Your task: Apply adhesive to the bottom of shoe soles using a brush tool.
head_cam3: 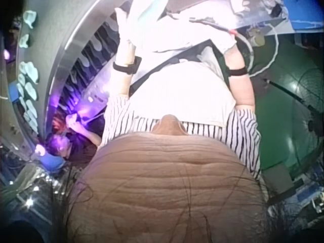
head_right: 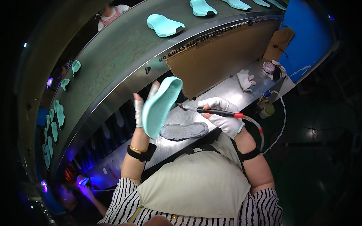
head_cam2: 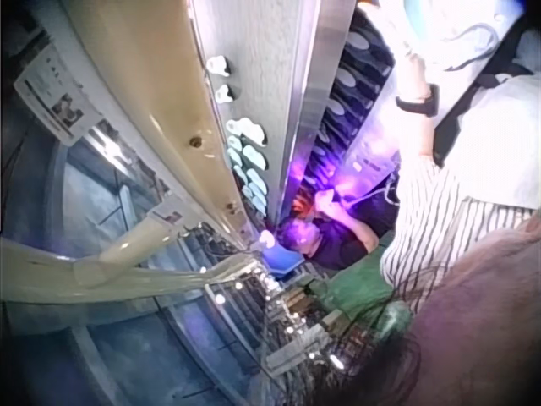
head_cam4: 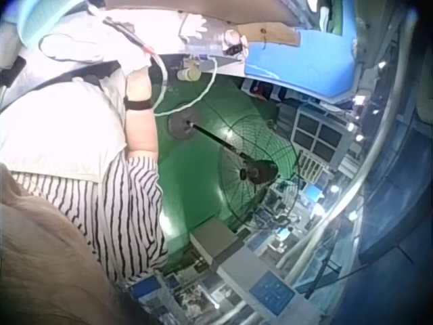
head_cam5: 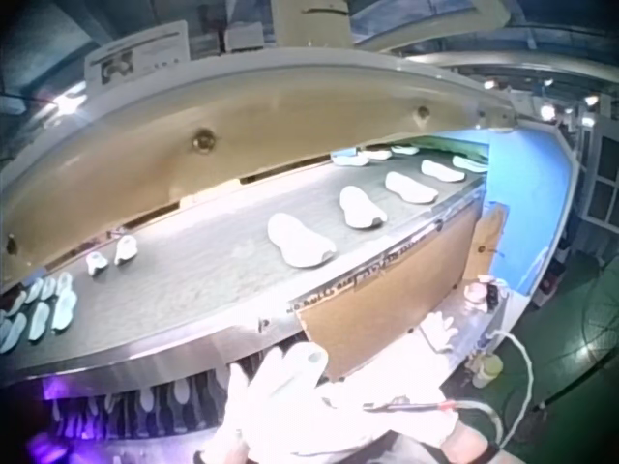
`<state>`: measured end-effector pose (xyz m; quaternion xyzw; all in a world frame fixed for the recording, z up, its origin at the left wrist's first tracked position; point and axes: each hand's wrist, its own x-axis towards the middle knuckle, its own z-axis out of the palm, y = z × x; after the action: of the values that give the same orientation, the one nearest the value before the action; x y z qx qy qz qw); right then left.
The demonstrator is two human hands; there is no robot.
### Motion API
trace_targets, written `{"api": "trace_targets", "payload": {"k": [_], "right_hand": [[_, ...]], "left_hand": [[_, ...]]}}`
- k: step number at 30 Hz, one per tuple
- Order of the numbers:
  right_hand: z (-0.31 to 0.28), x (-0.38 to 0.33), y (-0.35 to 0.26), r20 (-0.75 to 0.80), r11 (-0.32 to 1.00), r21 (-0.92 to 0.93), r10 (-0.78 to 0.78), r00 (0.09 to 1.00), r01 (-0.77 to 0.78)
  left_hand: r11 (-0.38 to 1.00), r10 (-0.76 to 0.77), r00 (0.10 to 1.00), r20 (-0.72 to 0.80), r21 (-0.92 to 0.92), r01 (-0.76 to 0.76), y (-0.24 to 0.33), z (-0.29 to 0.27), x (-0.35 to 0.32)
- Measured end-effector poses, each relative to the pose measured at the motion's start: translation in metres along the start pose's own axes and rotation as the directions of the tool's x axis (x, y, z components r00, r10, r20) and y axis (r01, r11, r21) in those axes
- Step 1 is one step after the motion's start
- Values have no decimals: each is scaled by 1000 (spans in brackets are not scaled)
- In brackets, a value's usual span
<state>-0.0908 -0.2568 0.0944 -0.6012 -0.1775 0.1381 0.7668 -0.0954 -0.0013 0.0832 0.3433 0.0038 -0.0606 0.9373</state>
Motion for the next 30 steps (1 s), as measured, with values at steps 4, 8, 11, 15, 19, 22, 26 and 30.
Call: {"api": "trace_targets", "payload": {"k": [4,8,11,15,19,22,26,30], "right_hand": [[10,-2,16,-96,995,-64,65,993,-72],[8,8,34,-214,999,27,51,975,-46],[11,26,42,-301,984,-117,-164,940,134],[29,32,47,-115,961,153,-212,970,229],[27,17,26,-60,906,-408,-155,986,117],[27,15,22,-143,996,55,82,986,-74],[34,10,22,71,763,-542,-376,924,352],[31,-1,22,154,786,-503,-328,932,360]], "left_hand": [[886,-314,933,178,-297,355,-47,-41,-5],[913,-180,977,115,-350,210,-81,-18,-13],[912,-163,966,198,-342,224,-98,-6,-14],[958,-196,980,36,-208,199,-108,-8,-14],[972,-148,988,-55,-191,135,-105,-2,-13],[974,-164,979,-124,-176,140,-105,-8,-12],[958,-34,999,11,-285,36,-112,-13,-3],[880,-28,998,47,-473,47,-106,-14,-2]]}}
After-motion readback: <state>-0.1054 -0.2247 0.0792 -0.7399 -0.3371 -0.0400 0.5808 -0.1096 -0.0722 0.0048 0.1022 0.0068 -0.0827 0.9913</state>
